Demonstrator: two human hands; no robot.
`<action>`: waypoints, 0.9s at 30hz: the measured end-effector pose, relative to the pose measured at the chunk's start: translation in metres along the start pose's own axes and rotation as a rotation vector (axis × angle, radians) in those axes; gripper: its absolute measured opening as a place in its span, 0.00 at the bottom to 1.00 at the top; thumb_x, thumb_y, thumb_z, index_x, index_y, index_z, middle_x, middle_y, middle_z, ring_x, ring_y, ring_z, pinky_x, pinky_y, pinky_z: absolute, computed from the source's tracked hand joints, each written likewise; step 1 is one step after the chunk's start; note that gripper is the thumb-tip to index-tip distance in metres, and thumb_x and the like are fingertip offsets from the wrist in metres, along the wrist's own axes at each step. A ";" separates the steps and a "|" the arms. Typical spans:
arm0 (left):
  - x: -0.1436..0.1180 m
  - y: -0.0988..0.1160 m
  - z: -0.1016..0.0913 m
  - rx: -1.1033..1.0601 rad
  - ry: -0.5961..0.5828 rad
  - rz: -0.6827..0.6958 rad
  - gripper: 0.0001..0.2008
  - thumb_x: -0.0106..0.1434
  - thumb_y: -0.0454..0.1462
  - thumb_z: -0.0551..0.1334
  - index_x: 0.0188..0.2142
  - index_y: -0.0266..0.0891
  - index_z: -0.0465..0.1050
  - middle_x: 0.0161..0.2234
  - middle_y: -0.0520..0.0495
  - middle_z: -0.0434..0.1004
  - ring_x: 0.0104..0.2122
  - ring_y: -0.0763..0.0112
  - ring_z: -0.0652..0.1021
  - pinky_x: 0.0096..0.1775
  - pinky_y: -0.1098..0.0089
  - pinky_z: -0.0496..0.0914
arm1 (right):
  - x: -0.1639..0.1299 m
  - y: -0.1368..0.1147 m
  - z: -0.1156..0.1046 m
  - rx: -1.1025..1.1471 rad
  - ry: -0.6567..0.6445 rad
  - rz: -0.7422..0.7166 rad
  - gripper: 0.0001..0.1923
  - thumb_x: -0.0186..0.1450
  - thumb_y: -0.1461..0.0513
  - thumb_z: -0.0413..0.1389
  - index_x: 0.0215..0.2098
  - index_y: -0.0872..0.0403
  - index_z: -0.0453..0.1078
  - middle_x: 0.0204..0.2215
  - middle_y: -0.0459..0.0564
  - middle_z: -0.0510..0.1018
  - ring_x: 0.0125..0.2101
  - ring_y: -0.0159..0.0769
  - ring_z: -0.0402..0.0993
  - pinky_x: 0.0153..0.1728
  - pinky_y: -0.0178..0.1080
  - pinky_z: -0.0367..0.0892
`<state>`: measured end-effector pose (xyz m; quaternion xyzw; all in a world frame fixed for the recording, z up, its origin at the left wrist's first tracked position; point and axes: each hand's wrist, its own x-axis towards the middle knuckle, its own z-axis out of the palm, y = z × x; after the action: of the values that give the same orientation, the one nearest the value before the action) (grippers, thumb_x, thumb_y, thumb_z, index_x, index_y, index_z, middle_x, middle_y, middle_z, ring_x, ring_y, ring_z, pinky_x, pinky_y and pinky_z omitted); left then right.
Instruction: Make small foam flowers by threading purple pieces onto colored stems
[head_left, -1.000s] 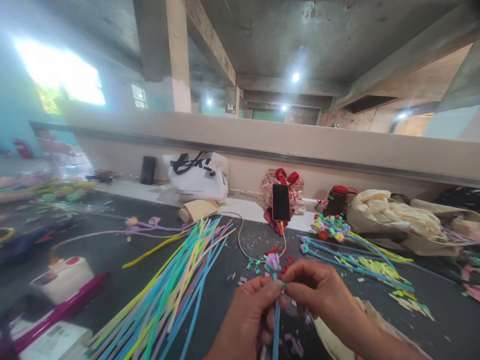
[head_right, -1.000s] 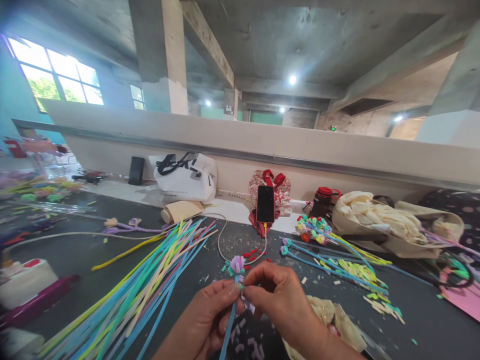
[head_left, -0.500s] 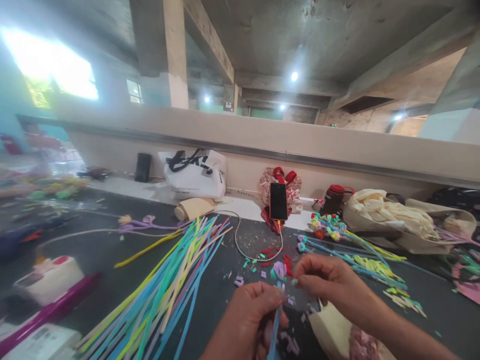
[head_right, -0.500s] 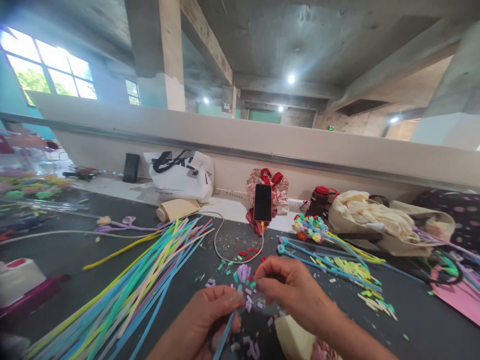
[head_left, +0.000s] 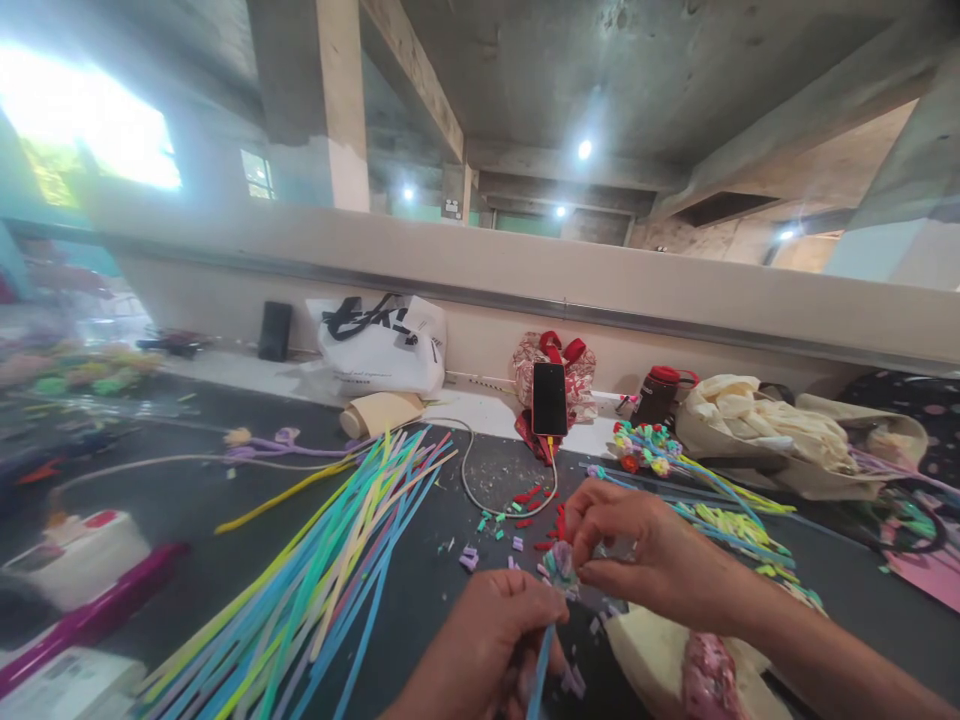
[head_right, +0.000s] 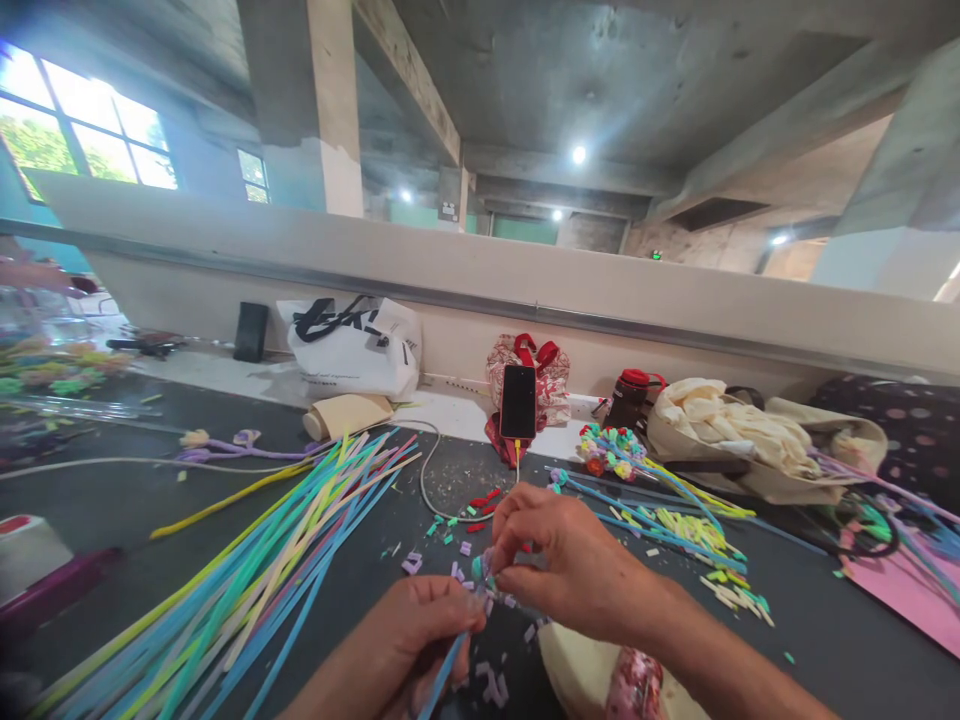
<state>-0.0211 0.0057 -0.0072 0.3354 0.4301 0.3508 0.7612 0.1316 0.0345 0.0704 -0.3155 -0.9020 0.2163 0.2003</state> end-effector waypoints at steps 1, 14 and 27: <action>0.000 0.000 0.000 -0.007 -0.005 -0.008 0.07 0.45 0.38 0.58 0.17 0.36 0.64 0.09 0.54 0.66 0.04 0.82 0.58 0.07 0.80 0.49 | 0.001 0.000 0.000 -0.007 -0.006 -0.012 0.04 0.53 0.70 0.54 0.25 0.56 0.69 0.30 0.47 0.68 0.32 0.29 0.66 0.32 0.32 0.61; 0.001 0.001 0.002 -0.029 -0.022 0.014 0.07 0.43 0.38 0.58 0.16 0.36 0.63 0.06 0.55 0.65 0.03 0.82 0.58 0.08 0.80 0.48 | 0.006 -0.004 0.000 -0.111 -0.034 -0.067 0.06 0.53 0.70 0.52 0.25 0.55 0.69 0.31 0.47 0.69 0.32 0.29 0.66 0.32 0.32 0.61; 0.003 0.001 0.000 0.007 -0.045 0.035 0.06 0.43 0.36 0.58 0.16 0.36 0.63 0.07 0.54 0.66 0.04 0.83 0.57 0.08 0.81 0.48 | 0.007 0.000 0.003 -0.160 -0.021 -0.060 0.06 0.52 0.70 0.52 0.24 0.55 0.68 0.31 0.46 0.69 0.32 0.29 0.65 0.32 0.31 0.60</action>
<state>-0.0200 0.0081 -0.0074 0.3531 0.4083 0.3549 0.7633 0.1253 0.0384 0.0690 -0.3012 -0.9275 0.1405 0.1712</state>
